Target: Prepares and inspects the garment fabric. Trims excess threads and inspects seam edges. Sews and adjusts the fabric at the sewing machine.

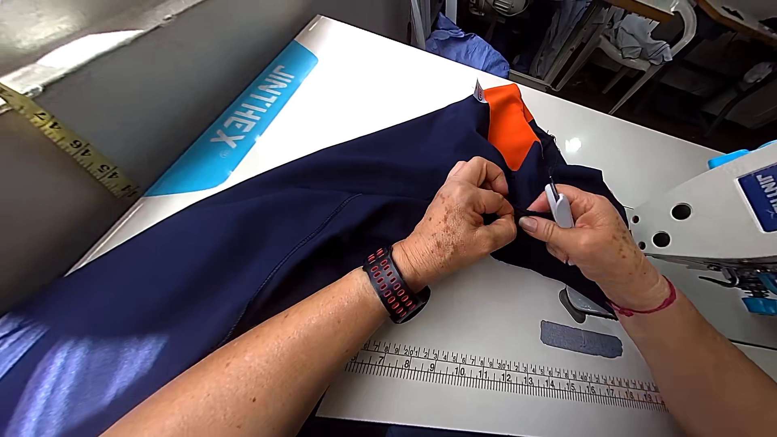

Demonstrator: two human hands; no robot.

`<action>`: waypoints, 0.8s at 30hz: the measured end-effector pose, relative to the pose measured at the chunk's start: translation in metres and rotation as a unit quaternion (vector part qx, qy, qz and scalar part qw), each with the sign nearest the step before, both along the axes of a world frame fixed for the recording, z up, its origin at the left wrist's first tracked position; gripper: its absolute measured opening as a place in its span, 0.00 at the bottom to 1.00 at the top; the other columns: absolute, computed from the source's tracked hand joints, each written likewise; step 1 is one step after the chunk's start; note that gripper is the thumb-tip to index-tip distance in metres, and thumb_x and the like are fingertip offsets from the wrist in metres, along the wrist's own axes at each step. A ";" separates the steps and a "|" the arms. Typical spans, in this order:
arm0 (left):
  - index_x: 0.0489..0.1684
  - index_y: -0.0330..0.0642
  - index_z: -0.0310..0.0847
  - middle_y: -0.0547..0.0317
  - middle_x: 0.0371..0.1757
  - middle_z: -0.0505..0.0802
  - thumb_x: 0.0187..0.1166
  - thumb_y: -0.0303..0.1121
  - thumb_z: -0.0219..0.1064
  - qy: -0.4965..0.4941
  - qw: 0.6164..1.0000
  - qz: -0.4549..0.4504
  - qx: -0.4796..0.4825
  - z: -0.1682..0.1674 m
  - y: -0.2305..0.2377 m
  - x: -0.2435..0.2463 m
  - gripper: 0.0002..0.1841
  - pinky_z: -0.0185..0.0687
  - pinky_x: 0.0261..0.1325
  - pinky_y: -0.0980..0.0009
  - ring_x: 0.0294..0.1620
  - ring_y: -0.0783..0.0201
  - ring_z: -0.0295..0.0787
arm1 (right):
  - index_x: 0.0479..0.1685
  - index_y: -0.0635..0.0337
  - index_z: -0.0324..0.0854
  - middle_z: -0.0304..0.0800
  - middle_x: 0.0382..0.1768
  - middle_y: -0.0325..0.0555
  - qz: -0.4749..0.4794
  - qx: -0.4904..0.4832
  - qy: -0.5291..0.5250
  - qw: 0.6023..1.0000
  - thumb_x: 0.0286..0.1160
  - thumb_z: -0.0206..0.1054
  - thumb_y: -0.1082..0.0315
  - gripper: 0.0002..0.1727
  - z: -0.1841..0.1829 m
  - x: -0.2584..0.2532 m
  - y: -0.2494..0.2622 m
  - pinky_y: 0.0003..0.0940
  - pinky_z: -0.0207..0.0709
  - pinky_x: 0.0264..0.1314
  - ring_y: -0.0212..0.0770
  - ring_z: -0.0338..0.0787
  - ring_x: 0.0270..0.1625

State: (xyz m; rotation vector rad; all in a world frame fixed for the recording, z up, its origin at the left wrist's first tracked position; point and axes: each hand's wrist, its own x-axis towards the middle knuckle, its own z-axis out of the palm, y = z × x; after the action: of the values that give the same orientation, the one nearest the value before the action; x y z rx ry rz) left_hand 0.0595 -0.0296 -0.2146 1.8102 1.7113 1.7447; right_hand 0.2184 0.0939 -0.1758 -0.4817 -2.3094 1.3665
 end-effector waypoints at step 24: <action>0.26 0.35 0.92 0.60 0.40 0.94 0.68 0.24 0.70 -0.102 0.985 -0.139 0.015 0.006 -0.003 -0.008 0.06 0.82 0.49 0.86 0.46 0.80 0.88 | 0.34 0.52 0.87 0.77 0.11 0.26 0.026 -0.074 -0.002 0.997 0.68 0.68 0.75 0.06 0.019 0.006 0.002 0.12 0.65 0.10 0.18 0.70 0.09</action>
State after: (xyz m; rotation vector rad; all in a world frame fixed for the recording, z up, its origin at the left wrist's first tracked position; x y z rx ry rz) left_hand 0.0514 -0.0331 -0.2085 1.7147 1.2943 1.7738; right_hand 0.2249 0.0962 -0.1567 -0.4711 -2.2485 1.5695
